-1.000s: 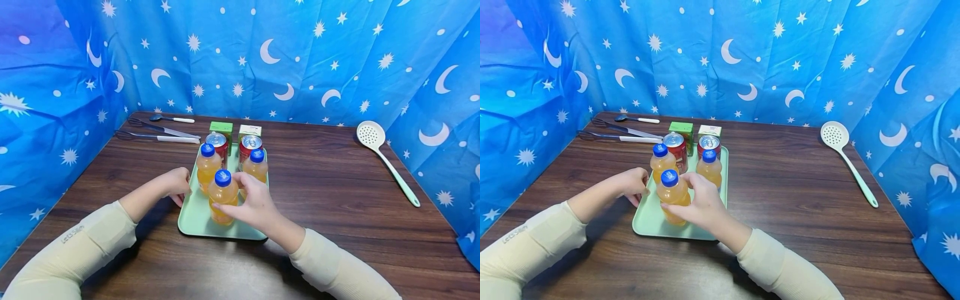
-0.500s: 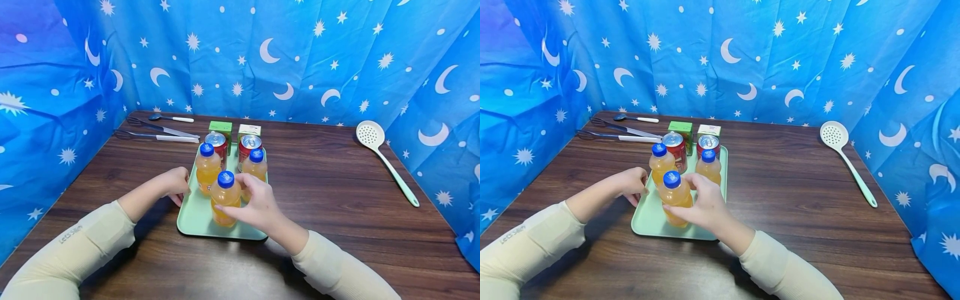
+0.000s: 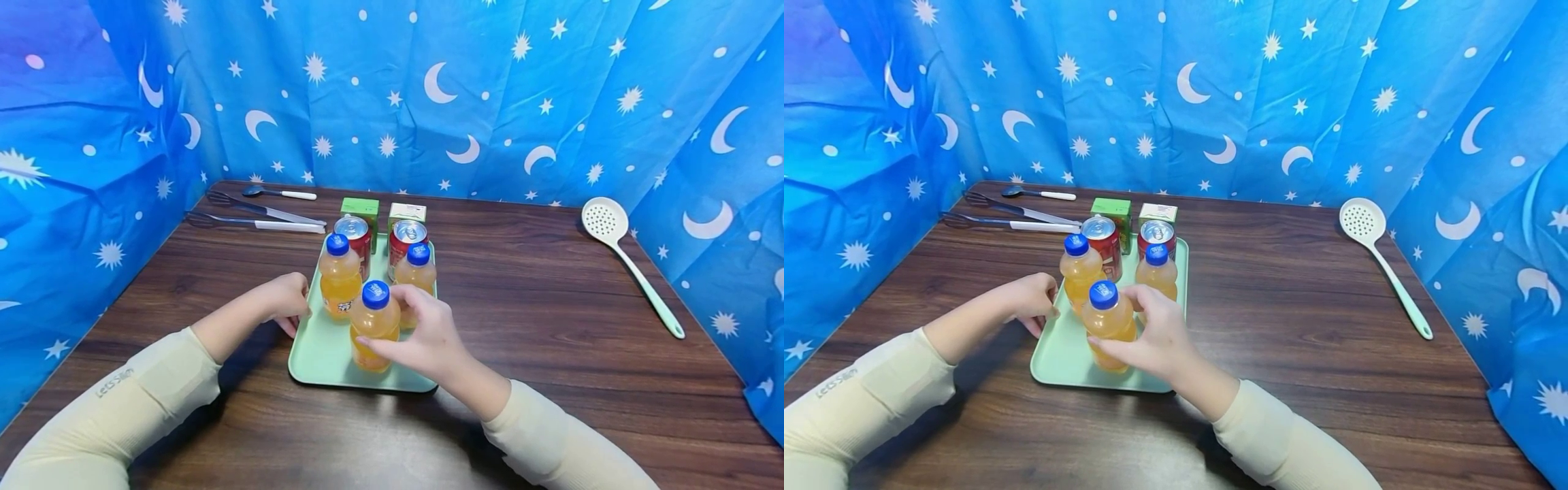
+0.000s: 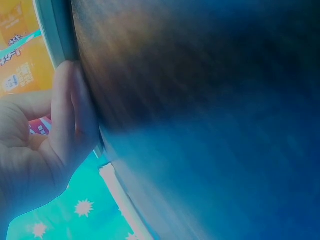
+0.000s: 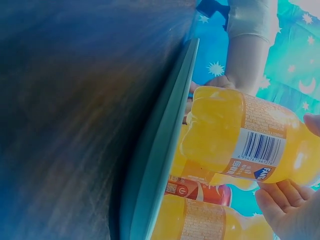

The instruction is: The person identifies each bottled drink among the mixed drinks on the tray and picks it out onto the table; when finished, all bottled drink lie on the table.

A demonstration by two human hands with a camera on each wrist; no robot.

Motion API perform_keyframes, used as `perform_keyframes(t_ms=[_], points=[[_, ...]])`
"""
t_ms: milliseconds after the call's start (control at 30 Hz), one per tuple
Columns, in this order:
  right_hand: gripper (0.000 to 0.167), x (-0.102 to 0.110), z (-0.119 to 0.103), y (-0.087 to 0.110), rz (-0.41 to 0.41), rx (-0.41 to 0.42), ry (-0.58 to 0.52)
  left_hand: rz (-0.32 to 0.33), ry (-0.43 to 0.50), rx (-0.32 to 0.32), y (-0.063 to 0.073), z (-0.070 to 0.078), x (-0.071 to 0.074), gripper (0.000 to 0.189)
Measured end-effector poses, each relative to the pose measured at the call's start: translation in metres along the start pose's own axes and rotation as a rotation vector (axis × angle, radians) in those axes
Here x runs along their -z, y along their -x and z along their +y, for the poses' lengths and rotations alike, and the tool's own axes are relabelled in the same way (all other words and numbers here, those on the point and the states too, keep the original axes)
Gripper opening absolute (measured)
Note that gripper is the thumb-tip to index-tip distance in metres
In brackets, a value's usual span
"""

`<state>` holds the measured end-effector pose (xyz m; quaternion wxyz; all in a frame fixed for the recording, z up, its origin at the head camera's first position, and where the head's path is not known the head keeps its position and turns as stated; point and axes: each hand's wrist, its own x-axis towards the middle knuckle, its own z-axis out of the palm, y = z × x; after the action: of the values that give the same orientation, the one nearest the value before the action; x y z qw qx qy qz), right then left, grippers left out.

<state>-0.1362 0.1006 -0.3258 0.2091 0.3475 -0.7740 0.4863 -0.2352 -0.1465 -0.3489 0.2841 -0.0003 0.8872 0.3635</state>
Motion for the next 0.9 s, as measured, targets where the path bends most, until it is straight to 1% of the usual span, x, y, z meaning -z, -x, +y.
perform_keyframes(t_ms=[133, 300, 500, 700, 900], points=[[0.056, 0.0, 0.005, 0.002, 0.006, 0.004, 0.007, -0.004, -0.007, 0.004, 0.0, 0.0, 0.0, 0.016], [0.054, 0.002, 0.005, 0.003, 0.012, 0.023, 0.012, -0.007, -0.008, 0.017, 0.003, 0.001, 0.0, 0.017], [0.053, 0.005, 0.004, 0.002, 0.016, 0.046, 0.011, -0.004, -0.011, 0.014, 0.004, 0.002, 0.0, 0.017], [0.054, 0.007, 0.006, 0.004, 0.018, 0.048, 0.015, -0.007, -0.009, 0.018, 0.003, 0.002, 0.0, 0.018], [0.055, 0.011, 0.005, 0.004, 0.019, 0.037, 0.013, -0.008, -0.002, 0.007, 0.002, 0.001, 0.0, 0.017]])
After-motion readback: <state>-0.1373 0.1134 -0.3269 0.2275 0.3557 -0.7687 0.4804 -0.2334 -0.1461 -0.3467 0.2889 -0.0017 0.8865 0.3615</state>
